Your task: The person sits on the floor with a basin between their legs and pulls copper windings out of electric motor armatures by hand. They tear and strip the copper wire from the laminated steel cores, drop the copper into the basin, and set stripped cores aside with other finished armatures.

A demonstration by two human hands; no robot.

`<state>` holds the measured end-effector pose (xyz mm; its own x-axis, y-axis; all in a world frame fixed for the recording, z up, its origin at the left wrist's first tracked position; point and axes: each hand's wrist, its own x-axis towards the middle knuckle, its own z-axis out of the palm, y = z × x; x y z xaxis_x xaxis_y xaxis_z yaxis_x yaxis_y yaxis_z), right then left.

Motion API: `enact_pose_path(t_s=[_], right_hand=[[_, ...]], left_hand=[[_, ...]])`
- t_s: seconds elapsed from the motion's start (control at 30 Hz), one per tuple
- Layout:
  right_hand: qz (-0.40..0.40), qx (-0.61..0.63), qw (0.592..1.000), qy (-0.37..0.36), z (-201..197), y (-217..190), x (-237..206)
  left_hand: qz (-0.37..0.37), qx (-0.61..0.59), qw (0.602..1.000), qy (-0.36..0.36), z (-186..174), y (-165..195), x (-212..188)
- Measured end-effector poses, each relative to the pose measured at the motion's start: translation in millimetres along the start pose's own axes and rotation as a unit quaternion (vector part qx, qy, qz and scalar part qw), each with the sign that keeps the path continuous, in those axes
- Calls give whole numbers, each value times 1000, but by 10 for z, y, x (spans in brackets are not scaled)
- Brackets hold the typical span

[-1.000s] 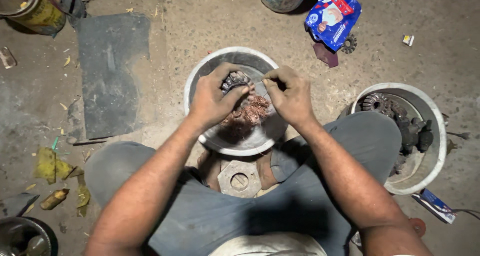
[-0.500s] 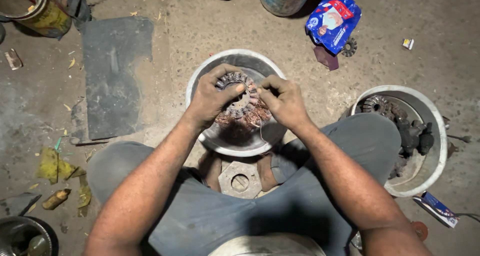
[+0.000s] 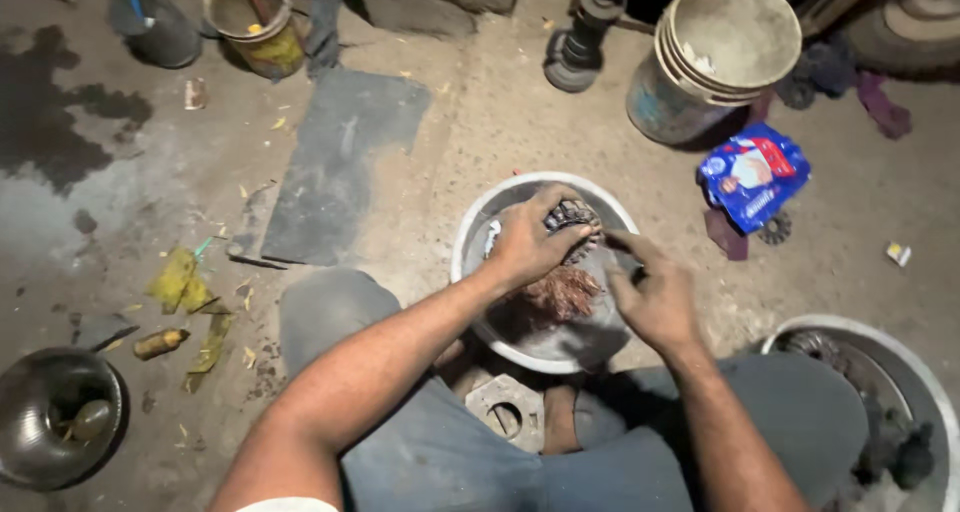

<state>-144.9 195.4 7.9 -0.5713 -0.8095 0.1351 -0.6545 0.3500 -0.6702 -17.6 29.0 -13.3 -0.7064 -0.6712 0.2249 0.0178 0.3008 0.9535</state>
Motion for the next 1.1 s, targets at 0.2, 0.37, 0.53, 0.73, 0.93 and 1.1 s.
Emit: enact_pose_path(t_s=[0.2, 0.37, 0.53, 0.73, 0.93, 1.1], right_hand=[[-101, 8, 992, 81, 117, -119, -3], [-102, 39, 989, 102, 84, -118, -33], [40, 154, 985, 64, 42, 26, 20], [46, 218, 975, -3, 142, 95, 48], [11, 138, 990, -6, -17, 114, 57], [47, 184, 982, -22, -14, 81, 49]], left_hand=[[52, 55, 997, 18, -31, 117, -94], [37, 86, 995, -40, -154, 228, -106], [48, 19, 994, -96, -217, 257, -47], [-19, -138, 982, -129, -220, 158, -67], [-66, -137, 986, -65, -185, 107, -45], [-21, -122, 982, -143, -223, 113, -38]])
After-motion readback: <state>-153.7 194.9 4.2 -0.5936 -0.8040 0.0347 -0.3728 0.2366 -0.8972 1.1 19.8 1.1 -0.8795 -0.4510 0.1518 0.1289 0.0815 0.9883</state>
